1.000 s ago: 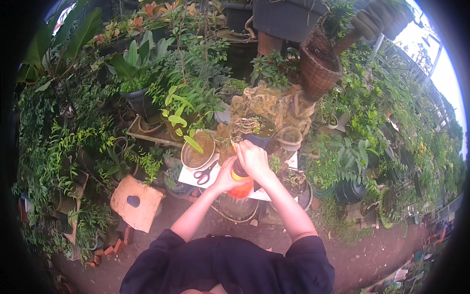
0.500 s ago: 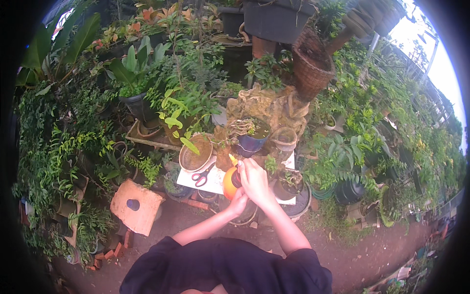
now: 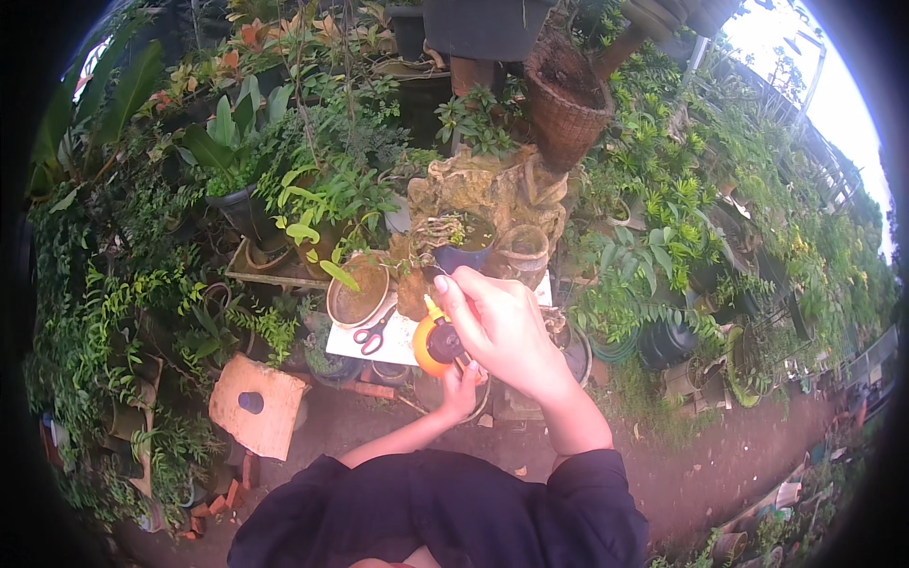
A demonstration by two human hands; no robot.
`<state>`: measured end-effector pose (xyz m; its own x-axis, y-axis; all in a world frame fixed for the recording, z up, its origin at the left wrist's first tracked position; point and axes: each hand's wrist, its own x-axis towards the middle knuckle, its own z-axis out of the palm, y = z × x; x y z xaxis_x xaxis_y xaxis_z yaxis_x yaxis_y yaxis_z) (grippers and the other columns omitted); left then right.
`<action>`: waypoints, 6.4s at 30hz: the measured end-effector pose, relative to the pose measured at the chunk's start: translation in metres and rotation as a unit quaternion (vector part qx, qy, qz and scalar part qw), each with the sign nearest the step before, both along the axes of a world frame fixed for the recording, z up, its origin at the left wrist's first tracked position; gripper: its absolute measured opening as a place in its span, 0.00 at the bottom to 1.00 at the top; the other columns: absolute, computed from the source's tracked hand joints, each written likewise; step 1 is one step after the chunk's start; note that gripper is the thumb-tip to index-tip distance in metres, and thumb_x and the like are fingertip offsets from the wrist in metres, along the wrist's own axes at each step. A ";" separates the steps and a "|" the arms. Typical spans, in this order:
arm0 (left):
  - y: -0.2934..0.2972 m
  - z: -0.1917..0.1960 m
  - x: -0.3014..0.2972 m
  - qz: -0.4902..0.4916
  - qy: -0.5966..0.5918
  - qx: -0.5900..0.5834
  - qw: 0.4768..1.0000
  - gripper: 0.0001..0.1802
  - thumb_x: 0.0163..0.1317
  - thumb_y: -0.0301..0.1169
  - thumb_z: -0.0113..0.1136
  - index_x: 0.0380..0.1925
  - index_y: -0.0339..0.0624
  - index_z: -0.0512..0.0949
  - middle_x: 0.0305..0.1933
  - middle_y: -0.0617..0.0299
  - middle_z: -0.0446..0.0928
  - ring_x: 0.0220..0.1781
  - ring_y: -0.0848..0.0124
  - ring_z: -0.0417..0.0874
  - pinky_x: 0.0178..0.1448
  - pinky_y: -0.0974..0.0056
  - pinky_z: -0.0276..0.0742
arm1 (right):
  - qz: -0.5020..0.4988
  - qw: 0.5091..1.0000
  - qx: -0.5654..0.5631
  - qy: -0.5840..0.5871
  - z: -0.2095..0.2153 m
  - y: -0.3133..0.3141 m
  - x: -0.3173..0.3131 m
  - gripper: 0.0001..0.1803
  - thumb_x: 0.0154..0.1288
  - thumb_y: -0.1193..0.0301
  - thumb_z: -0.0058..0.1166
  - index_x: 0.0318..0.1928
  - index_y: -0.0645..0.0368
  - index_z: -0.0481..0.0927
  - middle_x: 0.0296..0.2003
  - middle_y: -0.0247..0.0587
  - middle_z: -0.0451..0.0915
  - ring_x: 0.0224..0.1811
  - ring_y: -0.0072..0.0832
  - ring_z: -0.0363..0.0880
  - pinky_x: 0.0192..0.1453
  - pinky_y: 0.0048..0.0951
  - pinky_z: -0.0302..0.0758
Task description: The person assembles a manual garden sprayer by attaching the pump handle, inserting the dip tube, and securing the nozzle cap. The person then pumps the handle to pressurize the sprayer and briefly tests the spray nozzle.
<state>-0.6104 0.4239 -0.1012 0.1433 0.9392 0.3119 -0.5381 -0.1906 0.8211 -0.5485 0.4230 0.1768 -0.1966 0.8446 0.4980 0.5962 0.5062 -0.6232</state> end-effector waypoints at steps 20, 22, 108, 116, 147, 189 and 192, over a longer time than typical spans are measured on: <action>0.003 0.011 -0.008 0.047 0.032 -0.015 0.998 0.13 0.77 0.36 0.51 0.34 0.38 0.71 0.27 0.71 0.72 0.29 0.82 0.70 0.32 0.71 0.66 | -0.055 0.995 0.029 -0.083 -0.058 0.008 -0.029 0.12 0.77 0.71 0.45 0.33 0.63 0.72 0.25 0.46 0.75 0.26 0.45 0.78 0.32 0.39 0.74; 0.003 0.012 -0.010 0.050 0.039 0.006 0.998 0.13 0.76 0.35 0.51 0.34 0.38 0.72 0.27 0.71 0.72 0.29 0.82 0.70 0.32 0.71 0.66 | -0.035 0.998 0.043 -0.039 -0.057 0.010 -0.029 0.13 0.77 0.70 0.46 0.33 0.63 0.73 0.24 0.47 0.75 0.26 0.45 0.78 0.32 0.39 0.74; -0.113 0.070 -0.060 -0.290 0.201 0.274 0.894 0.07 0.66 0.30 0.55 0.32 0.38 0.74 0.26 0.60 0.73 0.27 0.64 0.77 0.35 0.59 0.74 | -0.014 0.754 -0.275 0.596 -0.109 -0.099 0.030 0.08 0.72 0.69 0.56 0.40 0.61 0.80 0.37 0.41 0.85 0.38 0.24 0.83 0.45 0.29 0.81; -0.174 0.081 0.061 -0.264 0.157 0.352 0.884 0.08 0.65 0.31 0.56 0.33 0.37 0.74 0.25 0.60 0.72 0.25 0.63 0.75 0.33 0.59 0.73 | -0.010 0.789 -0.235 0.567 -0.095 -0.179 0.146 0.12 0.75 0.67 0.51 0.46 0.64 0.81 0.43 0.45 0.85 0.45 0.28 0.84 0.53 0.33 0.80; -0.287 0.055 0.410 -0.554 0.031 0.282 0.782 0.14 0.69 0.35 0.53 0.26 0.38 0.73 0.22 0.62 0.75 0.23 0.69 0.78 0.30 0.64 0.74 | -0.141 0.738 -0.160 0.640 -0.098 -0.367 0.490 0.15 0.72 0.67 0.55 0.52 0.65 0.80 0.46 0.45 0.85 0.48 0.29 0.83 0.53 0.31 0.79; -0.242 0.103 0.714 -0.376 0.025 0.070 0.923 0.18 0.74 0.42 0.50 0.34 0.36 0.70 0.22 0.66 0.71 0.21 0.79 0.70 0.25 0.70 0.67 | -0.234 0.959 -0.105 0.118 -0.106 -0.283 0.847 0.21 0.74 0.60 0.55 0.60 0.59 0.79 0.58 0.38 0.80 0.60 0.28 0.76 0.65 0.33 0.71; -0.249 0.108 0.722 -0.378 0.025 0.071 0.923 0.18 0.74 0.41 0.49 0.34 0.35 0.70 0.22 0.66 0.70 0.21 0.78 0.69 0.25 0.70 0.67 | -0.131 0.939 -0.168 0.271 -0.107 -0.285 0.853 0.19 0.74 0.63 0.54 0.58 0.61 0.80 0.53 0.39 0.82 0.54 0.28 0.81 0.61 0.31 0.75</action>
<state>0.1120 0.1746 0.0066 0.7584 0.5157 0.3985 -0.5228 0.1163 0.8445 0.3044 0.1380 0.0698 0.2456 0.9557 0.1624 0.2222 0.1075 -0.9691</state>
